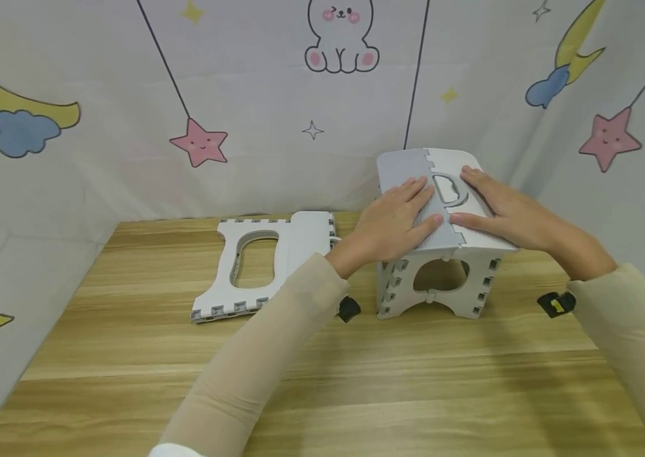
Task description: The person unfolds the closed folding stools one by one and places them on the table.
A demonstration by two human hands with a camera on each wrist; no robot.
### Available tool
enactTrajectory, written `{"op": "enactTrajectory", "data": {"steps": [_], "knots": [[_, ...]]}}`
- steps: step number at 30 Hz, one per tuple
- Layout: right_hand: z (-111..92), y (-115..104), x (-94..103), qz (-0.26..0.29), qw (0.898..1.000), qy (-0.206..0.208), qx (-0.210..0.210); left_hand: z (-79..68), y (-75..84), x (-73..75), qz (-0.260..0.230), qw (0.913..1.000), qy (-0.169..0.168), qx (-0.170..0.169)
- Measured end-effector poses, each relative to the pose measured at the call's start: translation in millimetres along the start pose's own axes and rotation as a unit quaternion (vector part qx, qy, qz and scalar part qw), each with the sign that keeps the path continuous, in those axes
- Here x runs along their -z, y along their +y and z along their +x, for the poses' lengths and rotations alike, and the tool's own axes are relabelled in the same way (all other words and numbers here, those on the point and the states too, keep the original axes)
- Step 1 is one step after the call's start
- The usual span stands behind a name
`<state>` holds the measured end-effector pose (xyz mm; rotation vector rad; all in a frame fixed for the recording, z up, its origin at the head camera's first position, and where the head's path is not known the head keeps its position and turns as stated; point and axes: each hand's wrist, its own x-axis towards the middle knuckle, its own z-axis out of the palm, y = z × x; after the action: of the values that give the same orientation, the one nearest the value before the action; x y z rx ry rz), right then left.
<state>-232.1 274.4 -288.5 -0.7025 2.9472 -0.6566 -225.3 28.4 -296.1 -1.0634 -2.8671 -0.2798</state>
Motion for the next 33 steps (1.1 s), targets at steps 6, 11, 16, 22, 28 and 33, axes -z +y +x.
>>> {"op": "enactTrajectory", "data": {"steps": [6,11,16,22,28,33], "knots": [[2.9,-5.5,0.3,-0.017,1.0,-0.013,0.006,-2.0,-4.0,-0.3,-0.023,0.9997,-0.001,0.001],[3.3,-13.8,1.6,-0.032,0.999,-0.024,0.008,-1.9,-8.4,1.7,-0.058,0.9983,0.0,0.006],[2.2,-24.1,4.7,-0.048,0.999,-0.021,0.011,-1.8,-13.1,4.3,-0.094,0.9955,0.013,0.003],[0.0,-37.2,9.4,-0.056,0.998,-0.007,0.027,-5.6,-16.8,7.6,-0.153,0.9872,0.043,-0.008],[-8.9,-59.7,10.7,-0.042,0.998,0.023,0.05,-14.8,-19.6,14.3,-0.176,0.9813,0.075,-0.023],[-14.9,-76.7,8.0,-0.007,0.997,0.048,0.062,-25.7,-21.7,21.3,-0.165,0.9832,0.077,-0.015]]}}
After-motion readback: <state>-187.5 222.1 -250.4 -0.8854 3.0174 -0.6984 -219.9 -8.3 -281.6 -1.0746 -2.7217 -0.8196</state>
